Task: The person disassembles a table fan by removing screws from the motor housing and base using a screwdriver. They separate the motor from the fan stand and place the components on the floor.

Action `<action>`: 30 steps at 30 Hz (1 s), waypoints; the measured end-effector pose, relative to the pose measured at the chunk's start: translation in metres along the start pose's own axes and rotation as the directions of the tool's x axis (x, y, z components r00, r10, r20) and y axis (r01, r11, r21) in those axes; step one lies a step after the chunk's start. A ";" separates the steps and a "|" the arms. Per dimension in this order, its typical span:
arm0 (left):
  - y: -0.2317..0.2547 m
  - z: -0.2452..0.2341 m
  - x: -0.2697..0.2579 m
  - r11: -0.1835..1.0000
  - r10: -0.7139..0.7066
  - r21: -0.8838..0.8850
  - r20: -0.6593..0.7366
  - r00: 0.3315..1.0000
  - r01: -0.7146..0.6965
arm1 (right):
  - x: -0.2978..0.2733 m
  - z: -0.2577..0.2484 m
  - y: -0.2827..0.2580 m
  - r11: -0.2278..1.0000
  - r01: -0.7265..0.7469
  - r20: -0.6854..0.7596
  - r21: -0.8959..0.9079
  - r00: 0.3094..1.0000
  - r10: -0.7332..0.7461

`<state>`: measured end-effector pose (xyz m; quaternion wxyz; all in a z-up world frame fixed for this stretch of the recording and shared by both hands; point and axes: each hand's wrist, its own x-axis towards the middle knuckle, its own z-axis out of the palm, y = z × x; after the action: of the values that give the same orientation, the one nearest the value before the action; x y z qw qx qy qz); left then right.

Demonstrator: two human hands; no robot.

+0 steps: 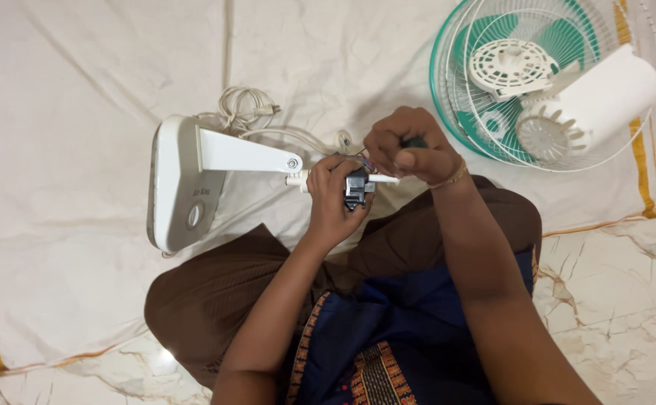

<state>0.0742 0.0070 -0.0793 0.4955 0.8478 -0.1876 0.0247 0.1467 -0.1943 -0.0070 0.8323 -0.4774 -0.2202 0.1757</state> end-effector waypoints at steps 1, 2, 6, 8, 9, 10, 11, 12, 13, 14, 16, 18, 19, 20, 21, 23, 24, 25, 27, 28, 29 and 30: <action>0.000 0.000 0.001 1.000 -0.003 0.006 0.001 1.000 0.003 | 0.002 0.000 -0.001 0.999 -0.040 0.025 0.013 0.999 0.039; 0.001 -0.001 0.002 1.000 -0.006 0.012 0.001 1.000 0.006 | 0.005 0.001 -0.001 0.996 -0.080 0.050 0.026 0.996 0.078; 0.000 -0.001 0.001 1.000 0.002 0.019 -0.011 1.000 -0.001 | 0.012 0.020 0.004 0.988 0.029 -0.151 -0.153 0.987 -0.052; 0.001 -0.001 0.002 1.000 0.000 0.022 -0.026 1.000 0.001 | 0.014 0.032 0.002 0.932 0.044 -0.287 -0.359 0.945 -0.155; 0.002 -0.001 0.002 1.000 -0.002 0.024 -0.030 1.000 0.003 | 0.014 0.038 0.001 0.890 0.039 -0.346 -0.455 0.913 -0.217; 0.002 -0.001 0.002 1.000 0.003 0.025 -0.036 0.999 -0.002 | 0.013 0.046 0.001 0.833 -0.014 -0.424 -0.553 0.865 -0.268; 0.003 -0.001 0.002 1.000 0.007 0.026 -0.041 0.999 -0.006 | 0.010 0.056 0.004 0.768 -0.080 -0.493 -0.635 0.807 -0.324; 0.003 -0.001 0.003 1.000 0.010 0.026 -0.045 0.999 -0.009 | 0.009 0.063 0.005 0.697 -0.156 -0.549 -0.700 0.741 -0.386; 0.004 -0.002 0.003 1.000 0.009 0.019 -0.044 0.999 -0.008 | 0.008 0.068 0.007 0.717 -0.127 -0.565 -0.686 0.714 -0.414; 0.005 -0.003 0.003 1.000 0.007 0.012 -0.043 0.999 -0.007 | 0.008 0.072 0.010 0.735 -0.096 -0.580 -0.671 0.685 -0.440; 0.007 -0.003 0.004 1.000 0.010 0.001 -0.046 0.999 -0.010 | 0.008 0.078 0.015 0.781 -0.062 -0.621 -0.621 0.648 -0.442; 0.009 -0.003 0.003 1.000 0.016 -0.003 -0.051 0.999 -0.016 | 0.008 0.078 0.019 0.840 -0.057 -0.672 -0.540 0.630 -0.390; 0.009 -0.004 0.004 1.000 0.015 -0.011 -0.051 0.999 -0.015 | 0.009 0.077 0.020 0.814 -0.060 -0.634 -0.577 0.661 -0.401; 0.010 -0.005 0.005 1.000 0.014 -0.020 -0.050 0.999 -0.015 | 0.009 0.074 0.020 0.787 -0.061 -0.596 -0.614 0.691 -0.410; 0.010 -0.004 0.003 1.000 0.008 -0.029 -0.050 0.999 -0.010 | 0.008 0.071 0.020 0.759 -0.064 -0.556 -0.647 0.721 -0.413; 0.010 -0.003 0.003 0.999 0.006 -0.040 -0.048 0.999 -0.008 | 0.007 0.061 0.016 0.841 -0.063 -0.580 -0.538 0.752 -0.314; 0.011 -0.003 0.003 0.999 0.005 -0.046 -0.048 0.999 -0.008 | 0.005 0.059 0.013 0.875 -0.065 -0.585 -0.479 0.767 -0.264; 0.011 -0.003 0.003 0.999 0.013 -0.045 -0.054 0.998 -0.015 | 0.004 0.056 0.011 0.873 -0.053 -0.552 -0.485 0.792 -0.260; 0.011 -0.003 0.004 0.999 0.025 -0.042 -0.064 0.998 -0.028 | -0.002 0.053 0.005 0.869 -0.029 -0.485 -0.493 0.838 -0.248; 0.011 -0.003 0.004 0.999 0.023 -0.041 -0.064 0.998 -0.026 | -0.005 0.051 0.003 0.870 -0.045 -0.475 -0.492 0.850 -0.225; 0.011 -0.002 0.003 0.999 0.020 -0.038 -0.063 0.998 -0.023 | -0.009 0.050 0.001 0.870 -0.060 -0.466 -0.489 0.861 -0.202; 0.011 -0.001 0.002 0.999 0.017 -0.036 -0.062 0.998 -0.020 | -0.011 0.049 0.001 0.870 -0.076 -0.456 -0.487 0.872 -0.179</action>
<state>0.0727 0.0028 -0.0689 0.5162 0.8356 -0.1804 0.0520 0.1111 -0.1640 0.0123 0.7164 -0.6948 -0.0536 -0.0349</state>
